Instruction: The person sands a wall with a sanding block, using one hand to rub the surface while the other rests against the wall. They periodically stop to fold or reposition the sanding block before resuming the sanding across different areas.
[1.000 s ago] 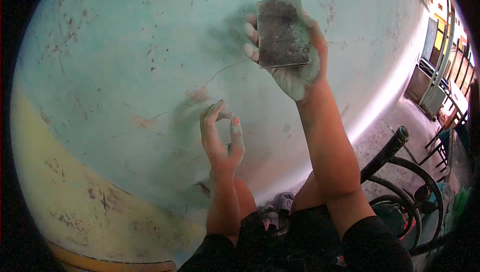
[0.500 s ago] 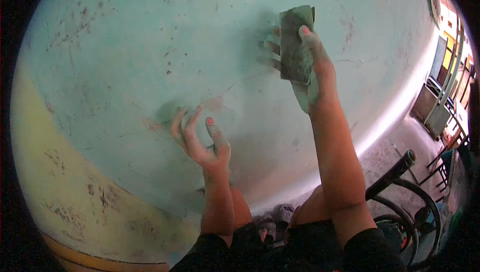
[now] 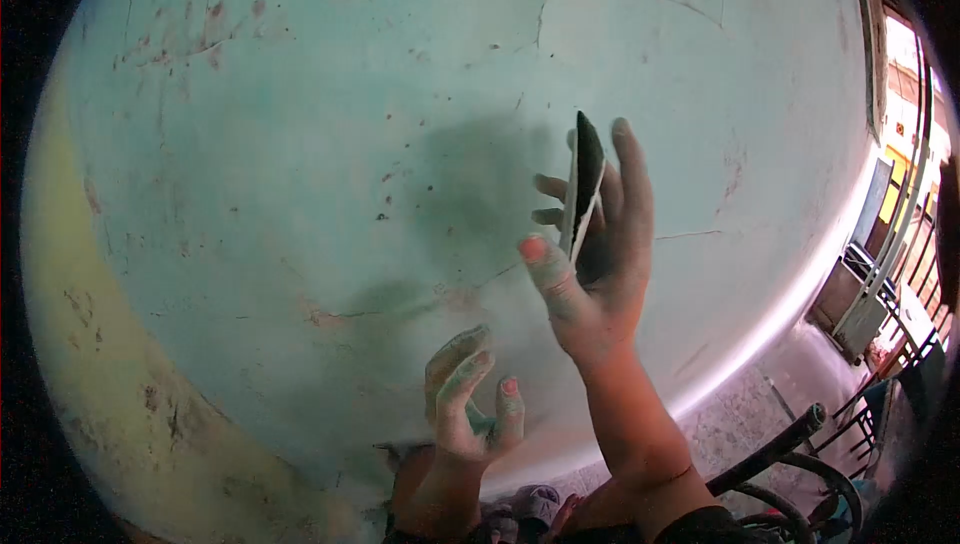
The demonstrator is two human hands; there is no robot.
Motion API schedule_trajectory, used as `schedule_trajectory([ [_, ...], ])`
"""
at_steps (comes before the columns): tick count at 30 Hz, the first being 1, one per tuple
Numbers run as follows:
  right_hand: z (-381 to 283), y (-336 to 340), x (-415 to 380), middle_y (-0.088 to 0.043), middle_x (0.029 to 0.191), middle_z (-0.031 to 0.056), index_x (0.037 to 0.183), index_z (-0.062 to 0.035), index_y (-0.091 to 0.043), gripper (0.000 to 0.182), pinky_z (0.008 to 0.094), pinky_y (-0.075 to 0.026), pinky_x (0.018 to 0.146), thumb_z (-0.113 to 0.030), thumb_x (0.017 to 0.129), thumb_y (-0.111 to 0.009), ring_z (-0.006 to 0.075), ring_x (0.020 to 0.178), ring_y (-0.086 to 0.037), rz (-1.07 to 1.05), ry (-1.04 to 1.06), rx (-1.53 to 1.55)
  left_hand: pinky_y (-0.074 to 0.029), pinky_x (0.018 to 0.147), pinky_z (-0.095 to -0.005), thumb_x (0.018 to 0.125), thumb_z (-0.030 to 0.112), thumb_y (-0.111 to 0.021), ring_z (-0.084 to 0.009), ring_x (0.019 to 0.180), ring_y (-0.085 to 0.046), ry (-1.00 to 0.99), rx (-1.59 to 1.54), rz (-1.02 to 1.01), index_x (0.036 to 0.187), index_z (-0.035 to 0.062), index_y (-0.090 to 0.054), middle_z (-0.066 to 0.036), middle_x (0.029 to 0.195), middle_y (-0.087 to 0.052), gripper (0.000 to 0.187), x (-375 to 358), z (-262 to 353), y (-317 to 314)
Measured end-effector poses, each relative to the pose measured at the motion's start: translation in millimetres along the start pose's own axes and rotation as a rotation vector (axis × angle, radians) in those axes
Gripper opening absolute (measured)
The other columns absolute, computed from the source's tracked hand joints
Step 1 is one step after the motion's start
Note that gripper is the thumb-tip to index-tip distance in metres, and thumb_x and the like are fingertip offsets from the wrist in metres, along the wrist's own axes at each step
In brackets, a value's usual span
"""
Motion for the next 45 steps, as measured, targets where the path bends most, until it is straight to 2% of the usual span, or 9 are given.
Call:
schedule_trajectory([
  [10, -10.1, -28.5, -21.7, -0.039, 0.146, 0.0188, 0.152, 0.0008, -0.019, 0.096, 0.0391, -0.047, 0.096, -0.016, 0.079, -0.08, 0.0287, 0.118, -0.056, -0.12, -0.113, -0.066, -0.054, 0.086, -0.0448, 0.078, -0.002, -0.074, -0.0395, 0.1, -0.066, -0.077, -0.02, 0.006, 0.124, -0.0032, -0.045, -0.027, 0.112, -0.065, 0.055, -3.1, -0.2, 13.8],
  [12, -11.4, -31.0, -27.1, -0.038, 0.146, 0.0198, 0.15, 0.0023, -0.02, 0.094, 0.0399, -0.047, 0.097, -0.01, 0.078, -0.079, 0.0286, 0.118, -0.056, -0.155, -0.089, -0.125, -0.053, 0.084, -0.0408, 0.082, 0.026, -0.079, -0.0299, 0.094, -0.065, 0.05, 0.177, 0.082, 0.115, -0.0042, -0.05, -0.02, 0.108, -0.063, 0.053, -20.4, -2.2, 18.1],
  [15, -22.5, -39.3, -31.8, -0.038, 0.145, 0.0212, 0.149, 0.0043, -0.022, 0.093, 0.0399, -0.05, 0.094, -0.009, 0.076, -0.079, 0.0301, 0.116, -0.058, -0.177, 0.022, -0.284, -0.053, 0.082, -0.0381, 0.081, 0.033, -0.079, -0.027, 0.092, -0.064, 0.082, 0.152, 0.188, 0.107, -0.0039, -0.055, -0.018, 0.106, -0.062, 0.051, -36.4, -8.8, 24.4],
  [18, -27.4, -43.8, -34.5, -0.038, 0.144, 0.0224, 0.148, 0.0042, -0.023, 0.094, 0.0401, -0.051, 0.093, -0.012, 0.075, -0.081, 0.0303, 0.116, -0.058, -0.177, 0.036, -0.243, -0.054, 0.085, -0.0396, 0.082, 0.007, -0.076, -0.0316, 0.097, -0.068, -0.043, 0.085, 0.208, 0.108, -0.0068, -0.053, -0.021, 0.104, -0.067, 0.037, -26.3, -7.2, 30.5],
  [22, -32.8, -48.6, -39.4, -0.037, 0.143, 0.0234, 0.148, 0.0039, -0.024, 0.096, 0.041, -0.051, 0.093, -0.015, 0.075, -0.083, 0.0303, 0.12, -0.055, -0.183, 0.065, -0.28, -0.054, 0.081, -0.0362, 0.082, 0.014, -0.077, -0.0268, 0.091, -0.067, -0.018, 0.149, 0.302, 0.108, -0.0061, -0.053, -0.017, 0.098, -0.066, 0.04, -34.5, -11.6, 36.9],
  [30, -34.5, -51.3, -40.7, -0.019, 0.148, 0.0405, 0.146, 0.0029, -0.033, 0.106, 0.0529, -0.037, 0.106, -0.035, 0.065, -0.089, 0.054, 0.136, -0.031, -0.253, 0.359, -0.389, -0.051, 0.076, -0.0309, 0.083, 0.033, -0.075, -0.0194, 0.085, -0.062, 0.507, -0.33, 0.442, 0.115, -0.0044, -0.053, -0.013, 0.097, -0.063, 0.054, -8.4, -21.4, 58.8],
  [31, -32.3, -56.5, -43.8, -0.02, 0.15, 0.038, 0.145, -0.0139, -0.044, 0.089, 0.0562, -0.035, 0.107, -0.037, 0.069, -0.083, 0.053, 0.134, -0.034, -0.207, 0.358, -0.33, -0.051, 0.076, -0.0309, 0.083, 0.033, -0.075, -0.0194, 0.085, -0.062, 0.505, -0.34, 0.441, 0.115, -0.0044, -0.053, -0.013, 0.097, -0.063, 0.054, -1.2, -18.8, 59.1],
  [35, -26.8, -58.0, -52.4, -0.019, 0.154, 0.0299, 0.146, -0.0283, -0.044, 0.085, 0.0609, -0.028, 0.11, -0.043, 0.07, -0.079, 0.0507, 0.138, -0.027, -0.267, 0.379, -0.468, -0.052, 0.079, -0.0321, 0.08, 0.025, -0.077, -0.0203, 0.088, -0.062, 0.547, -0.444, 0.536, 0.121, -0.0046, -0.052, -0.014, 0.1, -0.064, 0.056, 7.1, -25.4, 69.9],
  [45, -17.2, -39.0, -27.2, -0.025, 0.154, 0.0252, 0.142, -0.0291, -0.047, 0.085, 0.0591, -0.027, 0.112, -0.033, 0.066, -0.083, 0.0489, 0.137, -0.03, -0.623, 0.332, -0.512, -0.055, 0.083, -0.0355, 0.081, 0.018, -0.075, -0.0228, 0.093, -0.064, 0.706, -0.294, 0.405, 0.123, -0.0062, -0.056, -0.018, 0.114, -0.064, 0.052, 14.6, -23.9, 91.2],
])
Point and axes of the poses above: each hand's wrist, its own x-axis towards the middle knuckle, its own y-axis out of the back of the hand, z = x × y, the point moved 2 cm from there along x, towards the middle knuckle
